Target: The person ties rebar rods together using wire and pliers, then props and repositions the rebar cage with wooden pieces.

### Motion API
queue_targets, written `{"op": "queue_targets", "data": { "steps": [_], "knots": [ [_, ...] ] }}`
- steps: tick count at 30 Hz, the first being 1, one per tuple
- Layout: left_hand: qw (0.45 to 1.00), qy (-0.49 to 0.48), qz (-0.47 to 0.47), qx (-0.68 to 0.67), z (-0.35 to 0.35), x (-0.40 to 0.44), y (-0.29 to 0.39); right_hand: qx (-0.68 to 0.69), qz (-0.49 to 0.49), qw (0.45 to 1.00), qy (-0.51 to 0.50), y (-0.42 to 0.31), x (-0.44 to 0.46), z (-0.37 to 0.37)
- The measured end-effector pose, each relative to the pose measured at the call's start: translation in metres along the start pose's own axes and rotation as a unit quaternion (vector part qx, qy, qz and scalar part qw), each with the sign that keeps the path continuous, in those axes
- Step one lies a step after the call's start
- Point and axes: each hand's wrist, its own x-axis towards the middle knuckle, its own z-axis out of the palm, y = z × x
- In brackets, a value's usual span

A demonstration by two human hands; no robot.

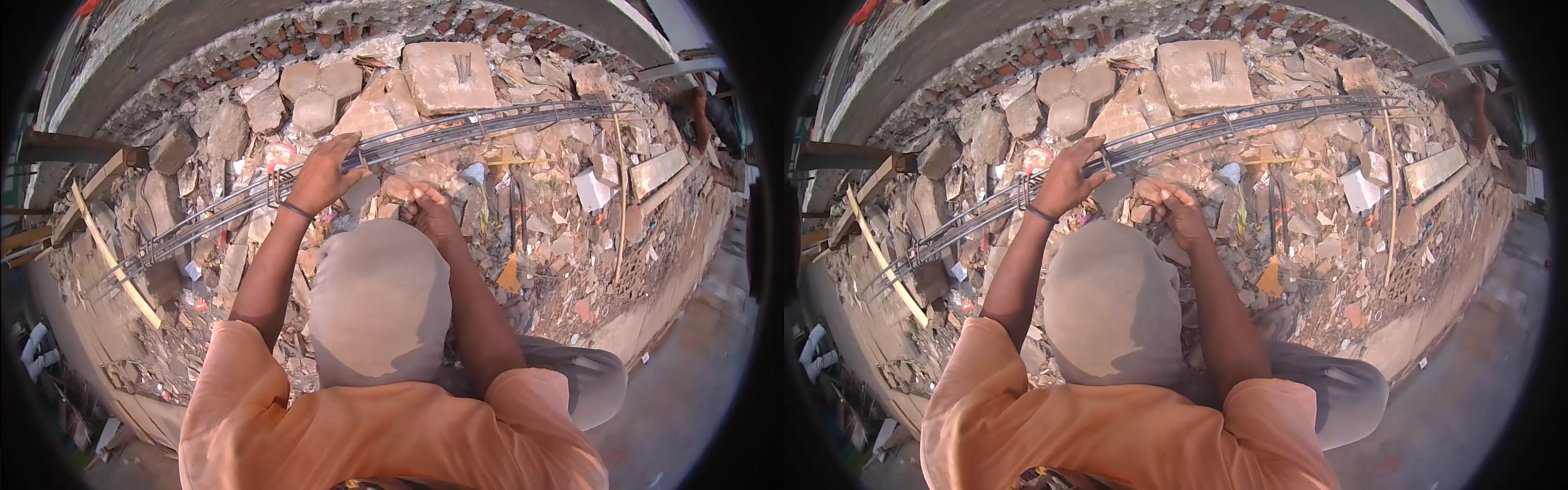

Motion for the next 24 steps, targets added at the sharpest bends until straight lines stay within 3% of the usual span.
{"op": "queue_targets", "data": {
  "steps": [9,15,21,24],
  "knots": [
    [0.999,0.020,-0.007,0.026,0.002,0.000,0.005,-0.077,0.046,0.996,0.008,0.001,-0.004,-0.015],
    [0.977,0.208,0.025,0.023,-0.002,-0.017,0.040,0.153,0.012,0.988,-0.032,0.007,-0.014,-0.020],
    [0.971,0.240,0.008,-0.005,0.007,-0.028,0.043,0.140,0.022,0.990,-0.011,0.014,-0.003,-0.019],
    [0.969,0.249,-0.002,-0.003,0.006,-0.017,0.039,0.157,-0.018,0.987,0.036,0.026,0.004,-0.028]
  ]
}}
